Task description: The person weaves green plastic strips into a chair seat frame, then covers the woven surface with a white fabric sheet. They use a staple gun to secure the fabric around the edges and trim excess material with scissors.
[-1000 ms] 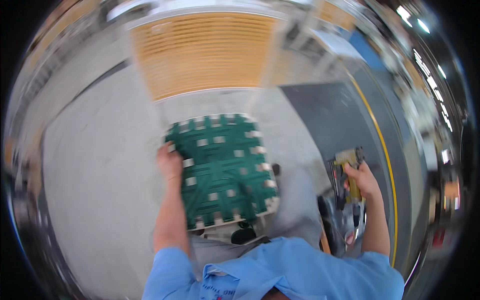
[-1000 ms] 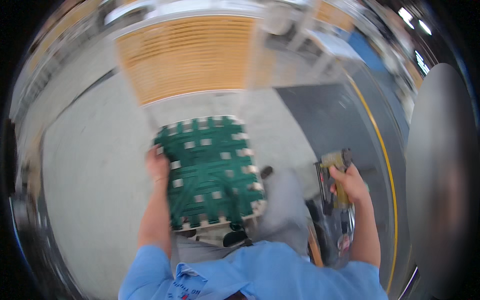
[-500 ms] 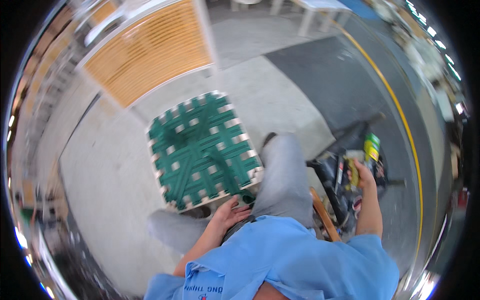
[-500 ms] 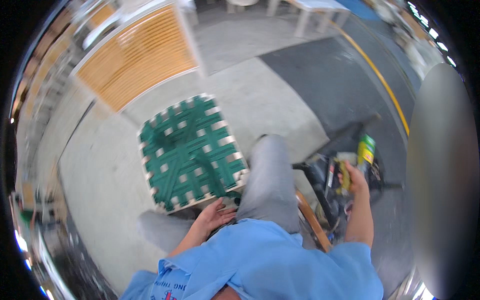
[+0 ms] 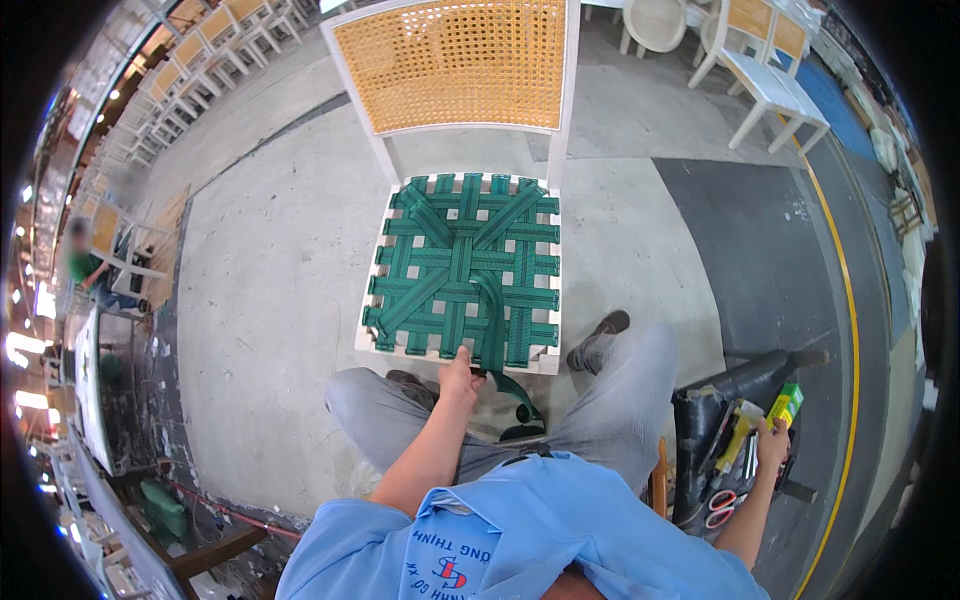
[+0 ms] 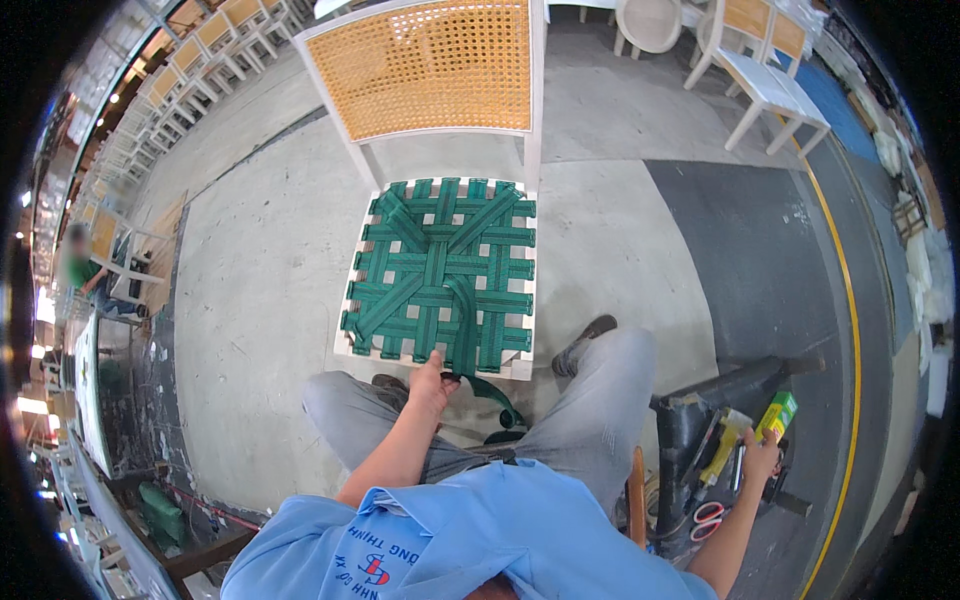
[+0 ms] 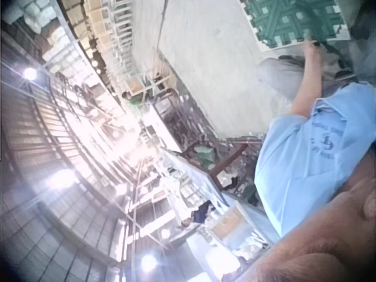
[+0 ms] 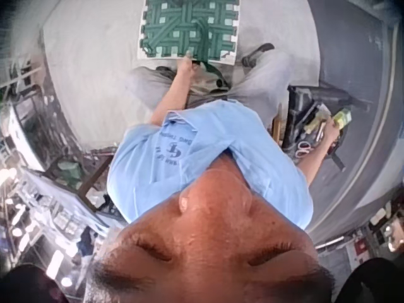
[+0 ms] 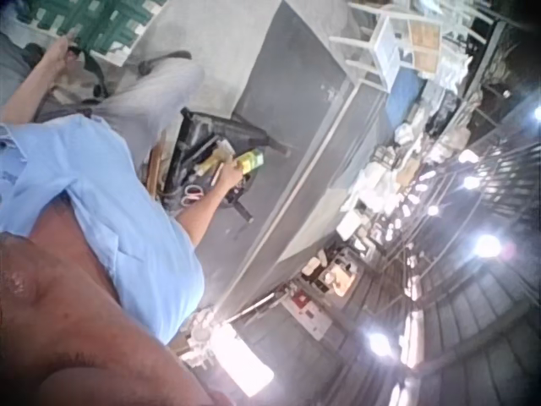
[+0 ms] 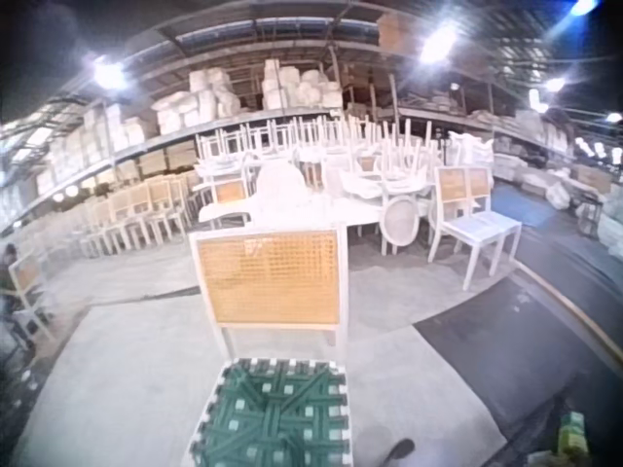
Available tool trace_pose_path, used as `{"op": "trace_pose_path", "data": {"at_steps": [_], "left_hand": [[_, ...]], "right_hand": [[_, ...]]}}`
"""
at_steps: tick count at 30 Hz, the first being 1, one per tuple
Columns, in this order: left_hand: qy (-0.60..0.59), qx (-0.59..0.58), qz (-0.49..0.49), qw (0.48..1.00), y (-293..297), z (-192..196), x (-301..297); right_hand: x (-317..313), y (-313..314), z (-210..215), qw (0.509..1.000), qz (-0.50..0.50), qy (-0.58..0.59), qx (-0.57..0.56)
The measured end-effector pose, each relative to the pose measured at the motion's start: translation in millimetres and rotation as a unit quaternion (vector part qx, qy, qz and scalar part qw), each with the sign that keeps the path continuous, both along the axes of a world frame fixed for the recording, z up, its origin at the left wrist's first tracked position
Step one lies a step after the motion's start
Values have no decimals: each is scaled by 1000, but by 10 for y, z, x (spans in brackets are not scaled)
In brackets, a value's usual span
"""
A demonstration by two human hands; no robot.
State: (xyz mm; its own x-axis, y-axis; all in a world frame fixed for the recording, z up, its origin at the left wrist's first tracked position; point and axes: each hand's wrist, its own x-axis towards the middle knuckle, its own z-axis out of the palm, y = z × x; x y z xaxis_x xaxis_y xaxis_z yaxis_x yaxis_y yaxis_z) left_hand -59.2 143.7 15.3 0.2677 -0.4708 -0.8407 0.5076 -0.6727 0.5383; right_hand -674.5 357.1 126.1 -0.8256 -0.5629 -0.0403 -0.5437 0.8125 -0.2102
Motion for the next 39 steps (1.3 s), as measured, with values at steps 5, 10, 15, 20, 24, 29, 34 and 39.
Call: {"op": "trace_pose_path", "data": {"at_steps": [5, 10, 15, 20, 24, 29, 34, 39], "left_hand": [[-185, -133, -18, 974, -111, 6, 192], [-571, -142, -221, 778, -570, 273, -137], [-529, -52, -418, 737, -1071, 412, -231], [-62, -92, -244, 963, -236, 61, -72], [301, -87, -158, 936, 687, 85, -1007], [233, -100, -191, 948, 1146, 177, -868], [134, -98, -200, 966, 781, 94, -841], [88, -7, 72, 993, 63, -55, -352]], "right_hand": [[-45, 4, -117, 993, 55, -20, -104], [85, -354, -14, 969, 109, -47, -218], [941, -1321, -183, 910, 200, -255, -259], [2857, -2246, -327, 729, 254, -625, -111], [3384, -2769, -590, 677, 226, -698, 61], [4500, -2954, -773, 542, 157, -810, 162], [4382, -3083, -1030, 622, 137, -764, 98], [4462, -2720, -1038, 669, 159, -720, 97]]}}
